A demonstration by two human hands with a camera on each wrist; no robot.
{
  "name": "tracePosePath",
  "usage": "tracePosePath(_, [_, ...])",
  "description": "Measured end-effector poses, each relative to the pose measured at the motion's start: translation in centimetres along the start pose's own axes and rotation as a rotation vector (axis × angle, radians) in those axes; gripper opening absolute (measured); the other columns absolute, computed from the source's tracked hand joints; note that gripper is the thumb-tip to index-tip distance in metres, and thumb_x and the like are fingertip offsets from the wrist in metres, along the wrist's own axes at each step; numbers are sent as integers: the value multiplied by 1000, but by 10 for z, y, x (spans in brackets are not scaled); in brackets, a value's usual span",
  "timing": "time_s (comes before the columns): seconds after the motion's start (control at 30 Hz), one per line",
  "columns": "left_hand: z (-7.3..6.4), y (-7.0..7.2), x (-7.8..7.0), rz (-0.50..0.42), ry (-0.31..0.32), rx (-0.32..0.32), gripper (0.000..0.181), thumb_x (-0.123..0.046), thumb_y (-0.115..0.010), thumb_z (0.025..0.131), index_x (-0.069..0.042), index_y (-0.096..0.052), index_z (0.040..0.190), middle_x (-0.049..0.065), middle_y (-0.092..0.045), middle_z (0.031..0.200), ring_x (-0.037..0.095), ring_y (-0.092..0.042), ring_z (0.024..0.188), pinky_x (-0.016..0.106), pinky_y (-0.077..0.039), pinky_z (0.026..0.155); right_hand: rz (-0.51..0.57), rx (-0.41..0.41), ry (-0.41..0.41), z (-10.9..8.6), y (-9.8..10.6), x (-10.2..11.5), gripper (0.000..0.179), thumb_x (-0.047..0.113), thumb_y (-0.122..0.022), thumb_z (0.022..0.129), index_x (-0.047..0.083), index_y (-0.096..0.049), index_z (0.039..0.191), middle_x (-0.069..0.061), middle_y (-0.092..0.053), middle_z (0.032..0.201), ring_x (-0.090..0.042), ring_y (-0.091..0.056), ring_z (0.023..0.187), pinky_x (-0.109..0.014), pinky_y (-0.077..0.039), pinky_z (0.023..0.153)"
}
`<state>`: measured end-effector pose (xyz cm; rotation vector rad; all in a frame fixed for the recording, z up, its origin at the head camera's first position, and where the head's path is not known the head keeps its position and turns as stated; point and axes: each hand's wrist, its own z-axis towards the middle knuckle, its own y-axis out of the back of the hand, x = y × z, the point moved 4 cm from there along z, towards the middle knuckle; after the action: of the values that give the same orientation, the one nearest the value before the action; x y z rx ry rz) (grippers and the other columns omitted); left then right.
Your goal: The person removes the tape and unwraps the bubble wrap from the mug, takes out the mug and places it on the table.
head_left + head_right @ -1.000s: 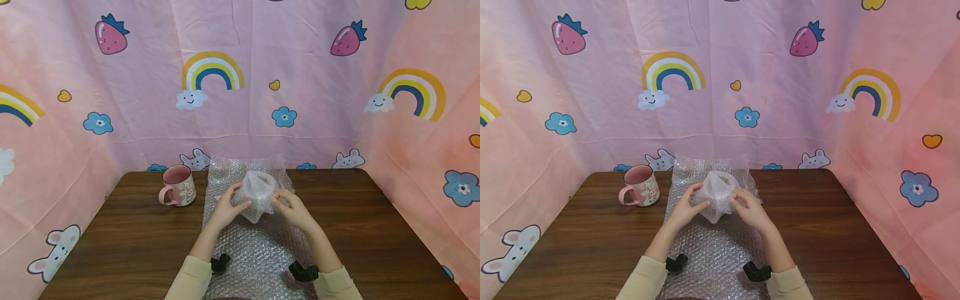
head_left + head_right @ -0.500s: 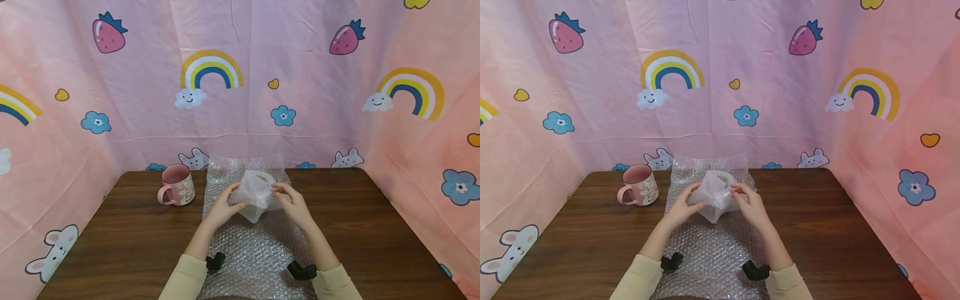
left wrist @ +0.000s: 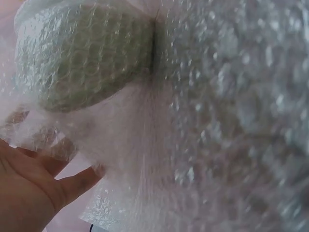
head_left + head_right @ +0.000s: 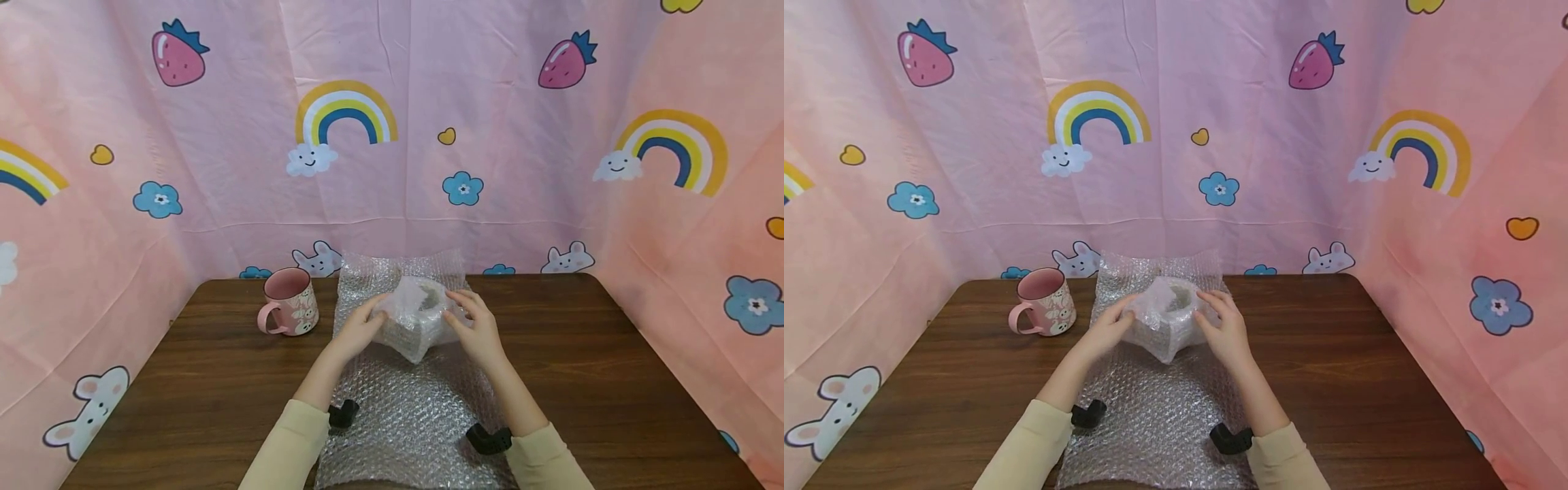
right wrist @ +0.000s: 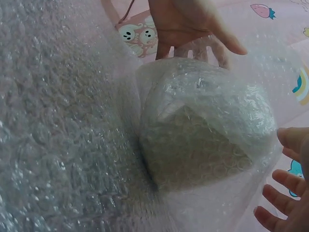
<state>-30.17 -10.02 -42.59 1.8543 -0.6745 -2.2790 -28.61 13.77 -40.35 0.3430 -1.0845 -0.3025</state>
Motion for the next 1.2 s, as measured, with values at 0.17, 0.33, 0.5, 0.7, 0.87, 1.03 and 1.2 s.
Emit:
tracePosePath(0.17, [6,7,-2,-10,-6,1,43,-12,-40,100,-4,-44,142,20,-41,144,39,-36,132,56,-31,104,-18,41,-33,0,-2,-3,42,21,-67,92,9,-59,131,-15,-48,139,-35,-40,130,-59,-36,99])
tracePosePath(0.33, [9,17,-11,-2,56,-1,43,-10,-37,98,-1,-46,140,21,-51,134,34,-48,121,50,-39,98,-27,61,-74,0,-3,-4,48,30,-69,90,13,-58,133,-11,-48,140,-32,-43,128,-55,-35,101])
tracePosePath(0.5, [19,25,0,-21,105,-117,33,-4,-39,97,4,-60,121,19,-64,95,21,-55,73,33,-48,64,-61,73,-99,0,-5,-4,54,33,-72,87,13,-56,134,-7,-49,139,-29,-47,123,-55,-37,100])
tracePosePath(0.7, [25,29,6,-31,216,-198,41,-23,-37,102,1,-70,110,20,-64,115,27,-66,85,35,-54,67,-99,65,-116,-1,-7,-3,61,35,-78,81,13,-56,134,-9,-51,137,-30,-49,123,-57,-38,98])
tracePosePath(0.87, [28,31,11,-78,252,-235,40,-15,-35,102,7,-68,108,25,-58,119,27,-64,76,38,-54,65,-119,65,-124,-1,-8,-1,62,36,-78,80,14,-55,134,-9,-53,136,-30,-49,123,-58,-38,97])
tracePosePath(1.03, [45,34,51,-177,139,-346,42,-31,-50,100,3,-62,120,24,-59,119,27,-66,71,37,-55,55,-126,64,-121,-2,-7,-1,61,37,-78,81,14,-56,133,-8,-54,134,-30,-49,122,-58,-38,96])
tracePosePath(1.2, [77,34,122,-98,117,-461,65,-57,-57,90,-1,-61,122,22,-61,115,22,-62,73,34,-52,52,-120,78,-110,-3,-6,-1,61,39,-76,82,14,-55,133,-8,-54,134,-29,-49,122,-58,-37,97])
